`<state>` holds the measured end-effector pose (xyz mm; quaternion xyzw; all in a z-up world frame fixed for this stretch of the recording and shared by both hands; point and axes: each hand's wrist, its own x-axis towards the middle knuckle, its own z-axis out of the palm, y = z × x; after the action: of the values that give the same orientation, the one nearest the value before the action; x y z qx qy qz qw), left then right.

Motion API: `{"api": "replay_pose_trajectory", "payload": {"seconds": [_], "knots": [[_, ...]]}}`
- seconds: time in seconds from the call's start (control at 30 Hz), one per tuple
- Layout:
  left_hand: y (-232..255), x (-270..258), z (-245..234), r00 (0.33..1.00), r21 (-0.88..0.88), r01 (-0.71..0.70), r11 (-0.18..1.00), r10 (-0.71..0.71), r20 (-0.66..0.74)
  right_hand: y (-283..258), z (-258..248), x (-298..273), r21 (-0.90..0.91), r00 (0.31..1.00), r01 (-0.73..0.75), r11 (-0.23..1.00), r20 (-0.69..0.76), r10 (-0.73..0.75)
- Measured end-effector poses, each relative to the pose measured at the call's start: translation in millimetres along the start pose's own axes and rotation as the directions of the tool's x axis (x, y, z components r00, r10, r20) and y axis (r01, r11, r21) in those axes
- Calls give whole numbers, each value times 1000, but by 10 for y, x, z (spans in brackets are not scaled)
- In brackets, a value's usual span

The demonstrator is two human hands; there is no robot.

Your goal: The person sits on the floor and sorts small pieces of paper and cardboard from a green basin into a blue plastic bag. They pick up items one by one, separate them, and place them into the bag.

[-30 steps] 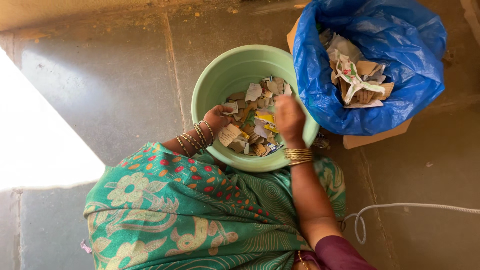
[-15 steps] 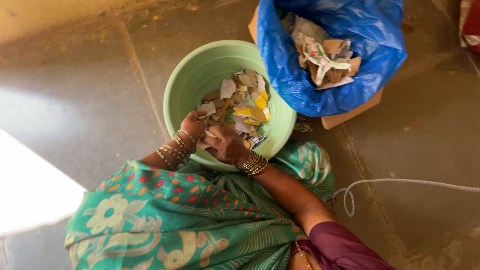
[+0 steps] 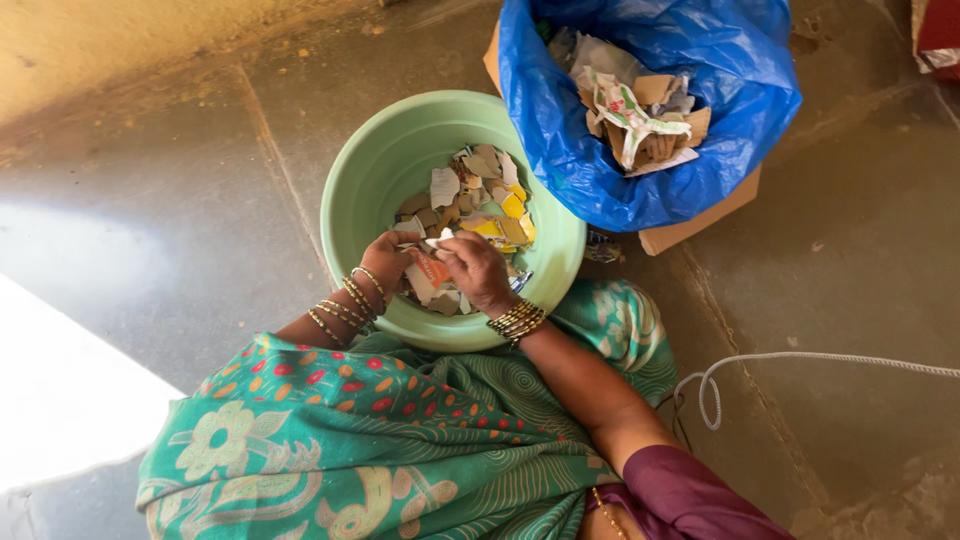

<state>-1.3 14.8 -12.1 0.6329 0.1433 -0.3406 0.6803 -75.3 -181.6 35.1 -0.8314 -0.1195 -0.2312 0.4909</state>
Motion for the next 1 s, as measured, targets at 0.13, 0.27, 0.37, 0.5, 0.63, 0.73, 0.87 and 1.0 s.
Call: {"api": "replay_pose_trajectory", "payload": {"seconds": [0.13, 0.27, 0.37, 0.5, 0.63, 0.73, 0.87, 1.0], "knots": [[-21, 8, -20, 998, 39, 17, 999, -15, -57, 63, -361, 264, -191, 979, 153, 970, -106, -175], [-2, -3, -49, 999, 82, 23, 996, -19, -47, 145, -1238, 789, -484, 901, 161, 860, -283, -328], [8, -14, -54, 998, 77, 18, 997, -14, -54, 84, -1746, 979, -745, 849, -93, 661, -406, -338], [26, 15, 10, 999, -18, 26, 1000, -26, -31, 49, -1567, 938, -772, 848, -86, 630, -389, -361], [10, 48, 0, 1000, -70, 13, 997, -12, 20, -11, -765, 544, -250, 996, 40, 967, -65, -58], [-53, 58, -8, 998, -94, 17, 995, -12, 57, -74, -351, 272, -159, 979, -55, 986, 184, 84], [-98, 83, -20, 994, -100, 34, 994, -23, 111, -76, -141, 162, -25, 922, -195, 981, 338, 192], [-126, 80, 18, 991, -113, 8, 994, 8, 137, -32, -76, 147, -53, 878, -301, 952, 375, 299]]}}
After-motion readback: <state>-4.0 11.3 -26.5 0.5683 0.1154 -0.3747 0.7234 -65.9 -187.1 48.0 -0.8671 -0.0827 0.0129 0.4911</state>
